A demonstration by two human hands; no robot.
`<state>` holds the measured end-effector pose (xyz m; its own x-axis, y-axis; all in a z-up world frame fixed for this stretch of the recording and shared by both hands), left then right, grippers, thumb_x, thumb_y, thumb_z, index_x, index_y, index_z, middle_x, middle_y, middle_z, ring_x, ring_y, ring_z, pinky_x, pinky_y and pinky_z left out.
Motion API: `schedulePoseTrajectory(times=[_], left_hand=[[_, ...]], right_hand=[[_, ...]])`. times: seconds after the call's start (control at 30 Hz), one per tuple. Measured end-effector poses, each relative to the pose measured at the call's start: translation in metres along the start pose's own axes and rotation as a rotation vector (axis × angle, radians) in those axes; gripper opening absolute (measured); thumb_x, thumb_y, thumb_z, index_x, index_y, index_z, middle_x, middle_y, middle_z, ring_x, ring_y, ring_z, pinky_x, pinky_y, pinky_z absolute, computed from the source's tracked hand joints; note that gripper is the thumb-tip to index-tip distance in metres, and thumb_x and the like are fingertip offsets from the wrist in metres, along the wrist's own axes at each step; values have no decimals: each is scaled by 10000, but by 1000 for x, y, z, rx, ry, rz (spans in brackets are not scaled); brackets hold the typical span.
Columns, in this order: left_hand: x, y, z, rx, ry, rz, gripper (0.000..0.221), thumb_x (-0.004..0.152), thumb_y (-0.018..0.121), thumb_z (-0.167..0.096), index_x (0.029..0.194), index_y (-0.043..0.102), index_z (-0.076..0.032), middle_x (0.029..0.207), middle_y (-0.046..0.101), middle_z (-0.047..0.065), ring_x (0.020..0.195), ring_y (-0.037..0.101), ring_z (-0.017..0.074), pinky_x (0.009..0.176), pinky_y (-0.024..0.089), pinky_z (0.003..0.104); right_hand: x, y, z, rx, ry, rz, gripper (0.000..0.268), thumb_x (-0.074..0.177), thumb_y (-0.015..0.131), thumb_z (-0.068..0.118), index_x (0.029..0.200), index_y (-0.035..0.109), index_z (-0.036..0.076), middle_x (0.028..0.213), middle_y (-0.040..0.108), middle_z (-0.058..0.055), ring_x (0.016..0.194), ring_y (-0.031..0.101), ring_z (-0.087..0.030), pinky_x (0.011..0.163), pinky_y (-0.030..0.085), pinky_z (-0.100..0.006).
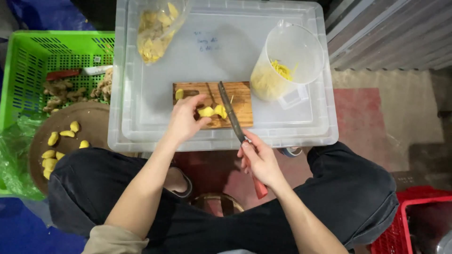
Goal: Slicing ginger into thin strips on a wooden cutting board and placing them into a plastic container.
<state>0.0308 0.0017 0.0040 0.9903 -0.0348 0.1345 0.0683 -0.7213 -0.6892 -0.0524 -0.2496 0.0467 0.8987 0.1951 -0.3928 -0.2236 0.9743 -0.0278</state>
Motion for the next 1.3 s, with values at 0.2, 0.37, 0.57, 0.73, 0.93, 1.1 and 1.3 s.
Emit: schedulePoseTrajectory(times=[0.2, 0.37, 0.57, 0.73, 0.93, 1.1, 1.3], left_hand=[[-5, 7, 18, -9, 62, -17, 492, 706, 939, -285, 1151, 781, -146, 1007, 759, 31, 960, 677, 278, 844, 589, 342], [-6, 0, 9, -38, 107, -43, 354, 806, 884, -262, 1118, 797, -121, 1026, 756, 73, 986, 683, 316, 821, 606, 355], [-2, 3, 11, 2, 142, -56, 315, 873, 842, -308, 1117, 796, -112, 1007, 722, 88, 976, 692, 344, 823, 604, 410], [-1, 4, 13, -7, 122, -34, 312, 881, 834, -292, 1124, 796, -100, 988, 719, 109, 966, 693, 357, 796, 604, 405], [-1, 2, 11, -14, 109, -20, 305, 883, 829, -272, 1132, 795, -98, 982, 709, 118, 961, 691, 369, 790, 601, 416], [-1, 3, 16, -17, 114, -11, 300, 881, 829, -275, 1125, 796, -103, 955, 693, 116, 935, 689, 377, 771, 596, 417], [-1, 4, 17, -27, 102, -17, 299, 872, 837, -260, 1119, 798, -97, 942, 692, 119, 923, 689, 381, 751, 607, 405]], right_hand=[[-5, 4, -3, -87, -6, -2, 427, 1018, 522, 116, 1433, 563, 26, 797, 712, -187, 500, 661, -211, 361, 574, -302], [-6, 9, -6, -72, -12, 19, 429, 1005, 523, 97, 1420, 568, -2, 783, 709, -193, 487, 649, -207, 353, 564, -291], [-7, 14, 1, -56, 1, 4, 428, 1004, 516, 89, 1417, 571, -3, 766, 700, -192, 474, 638, -206, 335, 556, -288], [-6, 16, 2, -53, 17, 6, 434, 1005, 508, 92, 1422, 560, -14, 769, 694, -193, 483, 633, -201, 344, 554, -284], [-6, 17, 4, -56, 18, 1, 430, 1002, 508, 84, 1417, 565, -14, 763, 693, -201, 480, 632, -208, 342, 555, -296], [-10, 22, 11, -36, 27, 6, 433, 1001, 510, 86, 1420, 565, -5, 755, 685, -190, 480, 625, -199, 346, 551, -289], [-12, 23, 9, -99, 23, -25, 438, 998, 510, 86, 1423, 561, -7, 769, 693, -185, 493, 622, -184, 372, 554, -276]])
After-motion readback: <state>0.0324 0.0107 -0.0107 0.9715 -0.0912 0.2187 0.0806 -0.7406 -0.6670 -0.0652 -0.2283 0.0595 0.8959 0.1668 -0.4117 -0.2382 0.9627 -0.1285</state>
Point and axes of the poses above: each hand's wrist, its own x-axis towards the middle knuckle, its own y-axis out of the palm, z = x × y, the point moved 3 cm from there along x, towards the middle knuckle
